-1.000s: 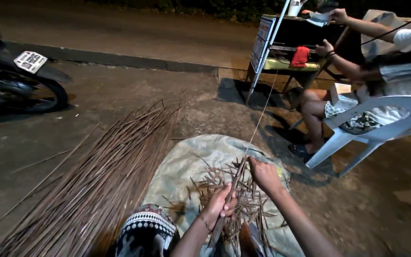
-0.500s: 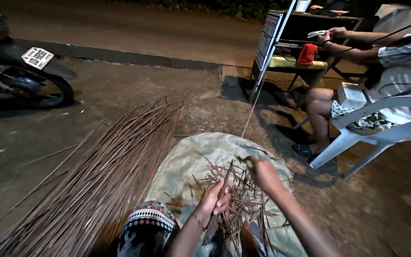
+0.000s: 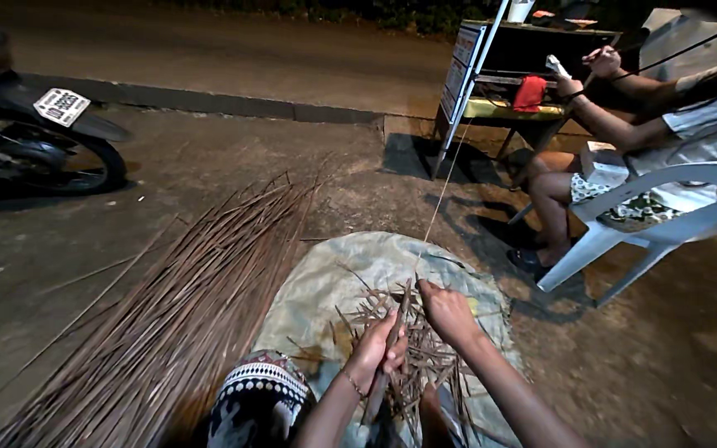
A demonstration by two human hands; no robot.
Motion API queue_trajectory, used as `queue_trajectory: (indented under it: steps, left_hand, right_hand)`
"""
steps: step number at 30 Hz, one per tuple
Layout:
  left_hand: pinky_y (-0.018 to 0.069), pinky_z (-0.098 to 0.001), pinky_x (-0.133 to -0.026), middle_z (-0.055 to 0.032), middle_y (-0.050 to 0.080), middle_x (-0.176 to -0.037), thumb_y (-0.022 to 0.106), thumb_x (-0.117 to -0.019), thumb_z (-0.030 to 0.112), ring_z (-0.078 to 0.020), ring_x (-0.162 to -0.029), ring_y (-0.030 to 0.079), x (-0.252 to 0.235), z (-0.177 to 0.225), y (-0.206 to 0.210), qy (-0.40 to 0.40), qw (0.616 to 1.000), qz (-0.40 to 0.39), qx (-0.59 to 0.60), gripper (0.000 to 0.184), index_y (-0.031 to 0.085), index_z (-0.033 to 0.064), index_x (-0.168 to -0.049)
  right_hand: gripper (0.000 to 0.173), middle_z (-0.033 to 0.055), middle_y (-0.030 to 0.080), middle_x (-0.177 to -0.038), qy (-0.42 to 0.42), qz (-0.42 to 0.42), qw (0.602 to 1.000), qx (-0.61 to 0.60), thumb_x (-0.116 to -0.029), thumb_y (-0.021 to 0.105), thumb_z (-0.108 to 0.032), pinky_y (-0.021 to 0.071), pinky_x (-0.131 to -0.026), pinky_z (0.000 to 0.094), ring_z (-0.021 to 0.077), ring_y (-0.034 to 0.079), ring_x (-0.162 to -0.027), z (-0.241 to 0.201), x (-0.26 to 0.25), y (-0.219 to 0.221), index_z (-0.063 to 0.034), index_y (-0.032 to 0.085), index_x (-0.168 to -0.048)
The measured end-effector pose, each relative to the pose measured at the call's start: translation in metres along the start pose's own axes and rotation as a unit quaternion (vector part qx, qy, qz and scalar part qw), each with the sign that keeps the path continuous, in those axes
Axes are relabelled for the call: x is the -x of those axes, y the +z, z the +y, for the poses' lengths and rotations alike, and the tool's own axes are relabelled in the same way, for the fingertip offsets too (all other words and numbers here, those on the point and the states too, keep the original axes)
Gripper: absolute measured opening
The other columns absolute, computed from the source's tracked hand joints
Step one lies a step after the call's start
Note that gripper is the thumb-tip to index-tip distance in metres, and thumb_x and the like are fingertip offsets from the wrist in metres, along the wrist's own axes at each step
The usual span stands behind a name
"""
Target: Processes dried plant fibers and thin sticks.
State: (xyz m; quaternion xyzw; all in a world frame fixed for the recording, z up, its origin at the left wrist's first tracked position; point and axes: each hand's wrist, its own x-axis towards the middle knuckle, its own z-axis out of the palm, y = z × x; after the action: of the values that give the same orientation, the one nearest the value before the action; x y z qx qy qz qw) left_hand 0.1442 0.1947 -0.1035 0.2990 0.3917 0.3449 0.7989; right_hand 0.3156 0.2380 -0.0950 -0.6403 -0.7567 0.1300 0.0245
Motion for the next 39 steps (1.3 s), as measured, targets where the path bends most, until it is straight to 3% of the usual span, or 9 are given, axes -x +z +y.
queue_trajectory:
  steps: [3,4,6,8,19,24,28,32,39]
  left_hand:
    - [0.0594,-0.0308,-0.062,-0.0046,0.061,-0.071,0.020,-0.1148,0.031,-0.0163,-0.060,0.065,0.005,-0.003,0.004,-0.060,0.996,0.049,-0.035,0.047,0.053,0.0051,-0.095]
    - [0.0582,-0.0291,-0.060,-0.0032,0.060,-0.071,0.021,-0.1148,0.032,-0.0145,-0.059,0.063,0.006,-0.006,0.005,-0.071,0.995,0.053,-0.050,0.045,0.053,0.0055,-0.098]
    - [0.0400,-0.0170,-0.044,0.0056,0.043,-0.059,0.021,-0.1144,0.032,-0.0035,-0.044,0.041,0.005,-0.012,0.007,-0.067,0.996,0.035,-0.057,0.039,0.049,0.0110,-0.097]
    - [0.0304,-0.0137,-0.040,0.0089,0.034,-0.054,0.022,-0.1144,0.030,0.0001,-0.040,0.030,0.001,-0.010,0.009,-0.060,0.997,0.021,-0.035,0.035,0.047,0.0125,-0.096]
    - [0.0284,-0.0123,-0.036,0.0090,0.034,-0.051,0.021,-0.1144,0.031,0.0016,-0.036,0.028,0.003,-0.007,0.008,-0.052,0.998,0.012,0.018,0.040,0.049,0.0117,-0.091]
    - [0.0275,-0.0128,-0.034,0.0092,0.033,-0.050,0.018,-0.1145,0.032,0.0010,-0.034,0.027,0.000,0.003,-0.001,-0.023,0.996,0.055,0.066,0.042,0.047,0.0121,-0.091]
    - [0.0285,-0.0123,-0.035,0.0102,0.033,-0.047,0.016,-0.1139,0.026,0.0020,-0.033,0.029,0.003,0.011,-0.004,0.005,0.990,0.068,0.124,0.042,0.046,0.0151,-0.086]
    - [0.0278,-0.0109,-0.035,0.0103,0.034,-0.049,0.016,-0.1122,0.020,0.0032,-0.034,0.029,0.005,0.012,-0.006,-0.013,0.994,0.037,0.103,0.039,0.046,0.0138,-0.087]
    - [0.0274,-0.0123,-0.034,0.0094,0.033,-0.051,0.021,-0.1144,0.033,0.0016,-0.035,0.027,-0.003,0.002,0.003,-0.055,0.997,0.000,0.052,0.042,0.046,0.0137,-0.087]
  right_hand:
    - [0.030,0.0252,0.071,-0.109,0.051,-0.001,0.999,-0.007,-0.1075,0.042,-0.011,0.0534,-0.082,0.0615,0.0468,0.070,-0.098,0.018,-0.005,0.000,-0.0014,0.061,-0.129]
    - [0.030,0.0258,0.071,-0.109,0.058,0.000,0.998,-0.007,-0.1074,0.043,-0.011,0.0531,-0.082,0.0625,0.0474,0.070,-0.098,0.027,-0.007,0.000,-0.0010,0.062,-0.128]
    - [0.031,0.0258,0.070,-0.111,0.077,-0.005,0.997,0.004,-0.1078,0.042,-0.012,0.0527,-0.082,0.0624,0.0475,0.069,-0.100,0.039,-0.010,-0.001,-0.0009,0.061,-0.130]
    - [0.032,0.0257,0.070,-0.112,0.117,-0.003,0.993,0.015,-0.1080,0.040,-0.012,0.0525,-0.084,0.0617,0.0469,0.069,-0.102,0.043,-0.013,-0.007,-0.0012,0.060,-0.130]
    - [0.031,0.0308,0.069,-0.110,0.233,0.077,0.969,0.017,-0.1070,0.043,-0.011,0.0513,-0.083,0.0648,0.0515,0.067,-0.104,0.064,-0.007,-0.051,0.0018,0.059,-0.131]
    - [0.031,0.0277,0.069,-0.110,0.064,-0.029,0.989,-0.133,-0.1032,0.055,-0.013,0.0504,-0.090,0.0635,0.0467,0.067,-0.105,0.009,0.001,-0.046,-0.0018,0.063,-0.130]
    - [0.029,0.0248,0.069,-0.110,-0.052,-0.144,0.983,-0.104,-0.1028,0.054,-0.015,0.0505,-0.091,0.0599,0.0430,0.067,-0.106,-0.044,0.011,-0.023,-0.0017,0.062,-0.127]
    - [0.033,0.0246,0.069,-0.116,-0.016,-0.109,0.994,-0.016,-0.1050,0.046,-0.011,0.0515,-0.090,0.0595,0.0442,0.068,-0.108,-0.038,0.009,-0.018,-0.0018,0.057,-0.135]
    - [0.034,0.0246,0.069,-0.116,0.120,-0.010,0.993,0.013,-0.1080,0.039,-0.013,0.0529,-0.084,0.0602,0.0457,0.069,-0.103,0.002,-0.004,-0.018,-0.0023,0.058,-0.135]
